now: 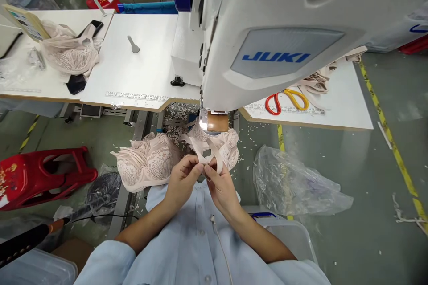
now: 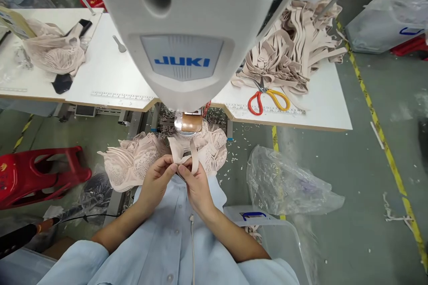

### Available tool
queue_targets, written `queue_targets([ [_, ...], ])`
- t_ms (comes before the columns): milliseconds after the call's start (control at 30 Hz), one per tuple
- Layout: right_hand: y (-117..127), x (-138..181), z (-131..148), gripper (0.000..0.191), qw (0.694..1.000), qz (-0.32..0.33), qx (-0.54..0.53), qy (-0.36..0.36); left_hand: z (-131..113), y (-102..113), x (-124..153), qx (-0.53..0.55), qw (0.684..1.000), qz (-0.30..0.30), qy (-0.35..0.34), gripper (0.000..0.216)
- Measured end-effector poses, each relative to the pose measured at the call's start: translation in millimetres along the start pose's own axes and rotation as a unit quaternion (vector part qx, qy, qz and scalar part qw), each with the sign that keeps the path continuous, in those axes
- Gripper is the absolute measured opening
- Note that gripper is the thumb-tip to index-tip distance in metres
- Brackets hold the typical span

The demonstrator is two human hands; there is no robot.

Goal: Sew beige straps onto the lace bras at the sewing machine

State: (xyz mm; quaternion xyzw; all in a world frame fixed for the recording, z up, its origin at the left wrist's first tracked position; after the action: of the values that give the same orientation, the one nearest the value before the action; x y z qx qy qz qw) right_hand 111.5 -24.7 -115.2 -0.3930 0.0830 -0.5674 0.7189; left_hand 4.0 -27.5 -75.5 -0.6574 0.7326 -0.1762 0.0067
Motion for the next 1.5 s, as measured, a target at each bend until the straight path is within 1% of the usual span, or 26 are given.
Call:
queue_targets([
  [233, -4.4, 1.1, 0.0, 0.020, 0.999, 0.020, 0.031, 0.010, -0.6, -1.3, -1.7, 0.034, 0.999, -0.005, 0.033, 0.019],
  [333, 8.9, -1.4, 2.5, 0.023, 0.993, 0.079, 0.089, -0.002, 2.1, 3.9, -1.7, 0.053, 0.997, -0.011, 0.046, 0.020],
  [367, 19.1, -5.5, 5.4, 0.026, 0.985, 0.107, 0.136, -0.007, 3.6, 7.5, -1.2, 0.063, 0.997, -0.009, 0.053, 0.021],
  [433, 53.5, -20.8, 15.6, 0.039, 0.950, 0.116, 0.288, -0.006, 8.1, 19.2, 1.2, 0.098, 0.992, -0.003, 0.085, 0.021],
  [467, 79.1, -31.5, 25.3, 0.046, 0.924, 0.061, 0.378, 0.012, 10.3, 28.3, 3.1, 0.125, 0.987, -0.010, 0.103, 0.021],
  [500, 106.7, -42.2, 36.0, 0.050, 0.881, -0.021, 0.471, 0.026, 11.9, 39.2, 5.1, 0.157, 0.980, -0.025, 0.118, 0.020],
  [533, 130.6, -53.9, 41.4, 0.048, 0.863, -0.058, 0.501, 0.027, 13.1, 51.2, 6.7, 0.196, 0.971, -0.044, 0.130, 0.019],
  [600, 170.1, -76.1, 42.8, 0.043, 0.844, -0.083, 0.530, 0.011, 12.6, 75.5, 5.9, 0.278, 0.947, -0.084, 0.134, 0.013],
  [667, 197.9, -92.1, 33.9, 0.050, 0.837, -0.071, 0.542, -0.029, 10.3, 96.1, -1.1, 0.355, 0.919, -0.117, 0.126, 0.011],
  [733, 214.7, -98.4, 22.4, 0.050, 0.828, -0.050, 0.553, -0.069, 5.8, 115.7, -11.5, 0.382, 0.903, -0.162, 0.110, 0.020],
  [833, 226.2, -90.4, 16.7, 0.040, 0.808, -0.018, 0.579, -0.108, -5.9, 140.6, -31.3, 0.350, 0.909, -0.208, 0.090, 0.027],
  [933, 225.9, -68.9, 32.9, 0.041, 0.782, 0.009, 0.613, -0.115, -19.4, 158.0, -55.7, 0.293, 0.926, -0.230, 0.067, 0.024],
  [1000, 214.2, -52.5, 49.2, 0.048, 0.772, 0.022, 0.627, -0.102, -24.6, 158.4, -70.7, 0.233, 0.939, -0.249, 0.034, 0.019],
  [1067, 189.3, -38.0, 61.4, 0.051, 0.769, 0.027, 0.633, -0.085, -22.4, 139.1, -80.7, 0.162, 0.954, -0.252, 0.001, 0.011],
  [1100, 171.7, -32.2, 64.3, 0.050, 0.772, 0.031, 0.631, -0.075, -17.7, 121.3, -83.1, 0.126, 0.962, -0.241, -0.009, 0.015],
  [1133, 151.6, -27.6, 65.4, 0.049, 0.776, 0.036, 0.627, -0.062, -10.9, 98.6, -84.3, 0.089, 0.973, -0.211, -0.011, 0.028],
  [1167, 130.2, -24.4, 64.9, 0.047, 0.781, 0.046, 0.621, -0.047, -1.6, 72.9, -84.2, 0.059, 0.984, -0.166, 0.000, 0.040],
  [1200, 107.7, -22.4, 63.4, 0.044, 0.789, 0.073, 0.610, -0.025, 7.4, 45.8, -83.3, 0.010, 0.995, -0.100, 0.014, 0.050],
  [1233, 87.4, -21.4, 62.7, 0.040, 0.794, 0.100, 0.599, 0.000, 16.1, 11.1, -82.8, -0.115, 0.991, 0.054, 0.034, 0.058],
  [1267, 71.0, -21.2, 62.5, 0.035, 0.803, 0.133, 0.580, 0.020, 26.0, -15.9, -77.6, -0.205, 0.962, 0.176, 0.045, 0.059],
  [1300, 60.0, -22.0, 65.0, 0.030, 0.812, 0.159, 0.561, 0.039, 36.2, -31.8, -71.7, -0.256, 0.931, 0.253, 0.070, 0.045],
  [1333, 55.5, -24.5, 71.0, 0.026, 0.819, 0.168, 0.546, 0.056, 43.4, -39.8, -66.8, -0.293, 0.901, 0.306, 0.090, 0.031],
  [1367, 56.8, -29.2, 81.2, 0.022, 0.824, 0.158, 0.539, 0.075, 47.4, -40.7, -64.2, -0.305, 0.887, 0.331, 0.108, 0.023],
  [1400, 63.2, -36.8, 95.4, 0.020, 0.822, 0.127, 0.547, 0.096, 48.7, -37.5, -63.2, -0.300, 0.882, 0.341, 0.124, 0.026],
  [1433, 72.5, -47.4, 113.2, 0.021, 0.810, 0.076, 0.569, 0.119, 48.1, -32.8, -62.8, -0.288, 0.883, 0.345, 0.134, 0.033],
  [1500, 90.6, -76.9, 154.0, 0.026, 0.759, -0.039, 0.630, 0.161, 45.9, -25.1, -60.7, -0.251, 0.888, 0.354, 0.154, 0.041],
])
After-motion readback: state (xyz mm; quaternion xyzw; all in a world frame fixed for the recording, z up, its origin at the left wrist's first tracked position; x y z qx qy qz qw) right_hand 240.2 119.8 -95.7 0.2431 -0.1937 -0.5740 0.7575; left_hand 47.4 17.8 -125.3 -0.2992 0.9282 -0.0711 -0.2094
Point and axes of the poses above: each hand's wrist, its own x-axis away from the middle knuckle, its own y-axis out of the back of the hand, z = x × y, the point moved 6 cm from there along -x, towards the middle knuckle, and after that the axes turned 12 degrees about z, right-handed, at the moved point
